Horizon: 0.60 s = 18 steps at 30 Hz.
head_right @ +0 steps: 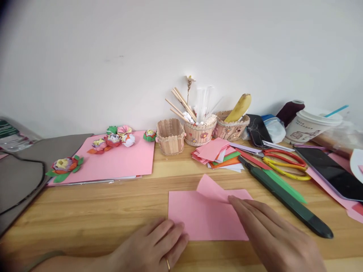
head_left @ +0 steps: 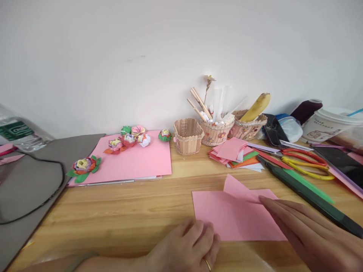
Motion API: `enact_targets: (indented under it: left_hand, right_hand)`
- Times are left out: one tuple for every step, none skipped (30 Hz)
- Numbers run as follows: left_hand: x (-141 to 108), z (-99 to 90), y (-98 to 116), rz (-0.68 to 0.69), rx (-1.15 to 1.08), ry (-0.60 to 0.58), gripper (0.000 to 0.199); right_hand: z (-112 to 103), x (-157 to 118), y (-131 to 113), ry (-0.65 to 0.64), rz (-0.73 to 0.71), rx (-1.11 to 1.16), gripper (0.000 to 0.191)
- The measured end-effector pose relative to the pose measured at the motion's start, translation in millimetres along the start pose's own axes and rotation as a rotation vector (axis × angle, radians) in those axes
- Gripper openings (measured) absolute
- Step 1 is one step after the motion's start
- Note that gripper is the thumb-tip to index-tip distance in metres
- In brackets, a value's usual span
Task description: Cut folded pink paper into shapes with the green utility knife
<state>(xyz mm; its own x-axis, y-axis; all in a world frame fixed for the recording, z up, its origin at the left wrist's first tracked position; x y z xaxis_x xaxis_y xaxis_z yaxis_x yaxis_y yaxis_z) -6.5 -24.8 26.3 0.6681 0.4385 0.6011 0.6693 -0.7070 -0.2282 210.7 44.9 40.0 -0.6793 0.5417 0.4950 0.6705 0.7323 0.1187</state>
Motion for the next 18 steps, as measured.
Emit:
enact_targets:
  left_hand:
    - [0,0.1,0,0.002,-0.001,0.005,0.019]
    - [-1,-0.1,0,0.0,-0.001,0.016,0.019]
    - [-2,0.1,-1,0.0,0.003,0.019,0.02]
    - [-3,0.4,0,0.005,0.013,0.022,0.021]
    - [-4,0.5,0,0.013,0.028,0.026,0.021]
    - [-5,1.0,1,0.022,0.04,0.021,0.021]
    - [-7,1.4,1,0.028,0.049,0.016,0.022]
    - [-8,1.8,2,0.031,0.053,0.009,0.023]
    - [-9,2.3,2,0.032,0.056,0.003,0.024]
    - [-10,3.0,2,0.035,0.057,-0.005,0.025]
    - [-10,4.1,3,0.039,0.06,-0.019,0.025]
    - [-11,5.3,3,0.043,0.066,-0.025,0.024]
    - [-11,6.4,4,0.044,0.073,-0.025,0.023]
    - [-11,7.7,4,0.043,0.077,-0.022,0.022]
    - [-11,8.4,4,0.035,0.082,-0.007,0.021]
    - [-12,8.8,4,0.015,0.084,0.018,0.02]
    - [-12,9.1,3,-0.011,0.085,0.042,0.02]
    - [-12,9.4,3,-0.034,0.086,0.064,0.021]
  right_hand:
    - [0,5,-5,-0.009,-0.015,0.036,0.06]
    - [1,11,-12,-0.019,-0.056,0.072,0.06]
    - [4,16,-20,-0.028,-0.119,0.101,0.06]
    - [7,21,-27,-0.038,-0.193,0.123,0.06]
    - [11,26,-32,-0.043,-0.252,0.135,0.06]
    - [14,31,-36,-0.047,-0.296,0.136,0.058]
    - [16,35,-39,-0.043,-0.321,0.127,0.056]
    - [17,40,-41,-0.037,-0.332,0.118,0.054]
    - [18,44,-44,-0.029,-0.337,0.113,0.051]
    - [18,48,-47,-0.029,-0.345,0.114,0.047]
    - [18,52,-51,-0.038,-0.363,0.116,0.045]
    - [20,55,-56,-0.053,-0.385,0.115,0.044]
    - [22,57,-61,-0.07,-0.401,0.106,0.043]
    - [26,58,-65,-0.092,-0.412,0.089,0.044]
    - [30,58,-68,-0.113,-0.412,0.064,0.046]
    - [34,58,-70,-0.126,-0.408,0.039,0.048]
    - [37,57,-70,-0.133,-0.402,0.02,0.051]
    - [40,56,-70,-0.136,-0.4,0.013,0.054]
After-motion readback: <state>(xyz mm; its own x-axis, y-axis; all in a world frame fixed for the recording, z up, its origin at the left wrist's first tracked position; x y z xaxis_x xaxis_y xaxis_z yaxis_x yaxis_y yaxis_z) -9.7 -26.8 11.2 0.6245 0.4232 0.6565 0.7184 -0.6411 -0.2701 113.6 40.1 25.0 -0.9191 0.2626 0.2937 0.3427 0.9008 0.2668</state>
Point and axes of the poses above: each hand's wrist, its own x-axis towards the middle knuckle, its own z-axis out of the palm, y = z × x, the point moved 5 cm from there along x, towards the middle knuckle, and after that the axes turned 3 degrees about -x, right-handed, at the moved point
